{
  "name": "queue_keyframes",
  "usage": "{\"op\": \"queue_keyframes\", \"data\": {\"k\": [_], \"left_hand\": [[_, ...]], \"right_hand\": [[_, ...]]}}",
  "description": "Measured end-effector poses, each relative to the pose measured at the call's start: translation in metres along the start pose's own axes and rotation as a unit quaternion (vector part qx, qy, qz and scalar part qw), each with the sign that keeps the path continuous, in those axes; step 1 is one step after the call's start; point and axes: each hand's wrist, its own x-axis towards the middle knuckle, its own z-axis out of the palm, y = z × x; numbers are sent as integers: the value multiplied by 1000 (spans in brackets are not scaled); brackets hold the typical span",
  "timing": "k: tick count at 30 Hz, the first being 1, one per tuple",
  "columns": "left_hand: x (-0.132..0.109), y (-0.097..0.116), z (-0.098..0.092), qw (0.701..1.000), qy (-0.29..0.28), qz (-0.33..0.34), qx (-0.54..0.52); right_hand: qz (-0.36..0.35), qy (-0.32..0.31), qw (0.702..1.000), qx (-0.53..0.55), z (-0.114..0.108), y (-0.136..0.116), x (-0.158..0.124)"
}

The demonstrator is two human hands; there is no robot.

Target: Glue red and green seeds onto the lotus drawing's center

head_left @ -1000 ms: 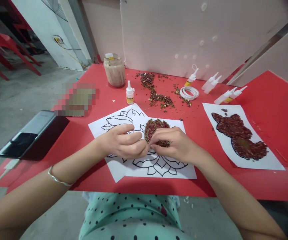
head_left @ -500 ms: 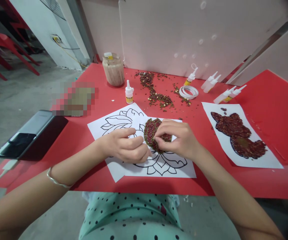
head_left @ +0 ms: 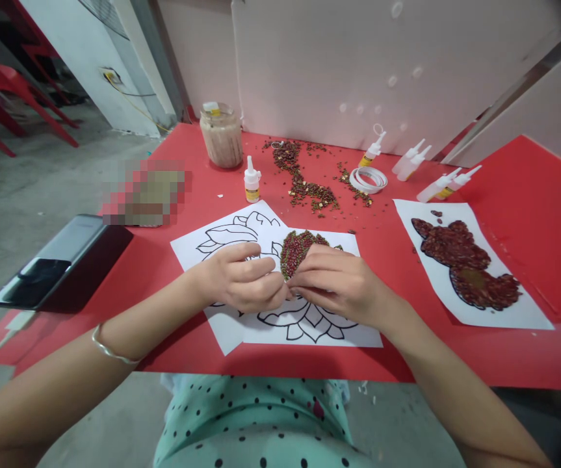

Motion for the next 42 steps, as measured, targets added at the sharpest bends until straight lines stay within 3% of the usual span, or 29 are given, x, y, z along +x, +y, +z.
{"op": "queue_keyframes", "data": {"k": [3,8,15,20,30,34,42], "left_hand": [[6,-2,1,984,89,149,41],[11,-5,3,980,120,152,53],[7,-7,2,974,106,182,84],[6,-9,1,977,128,153,76],[3,-12,6,978,152,107,94],[3,-13,6,983,141,104,59],[4,-10,9,995,96,-17,-7]], "right_hand": [[-13,2,997,-81,3,-3,1],[-35,35,990,-128,7,-3,2],[22,114,992,-54,1,5,0],[10,79,997,-6,2,4,0],[2,38,999,-27,6,5,-3],[-2,27,997,-79,7,0,0],[-60,34,974,-217,12,-4,2]]}}
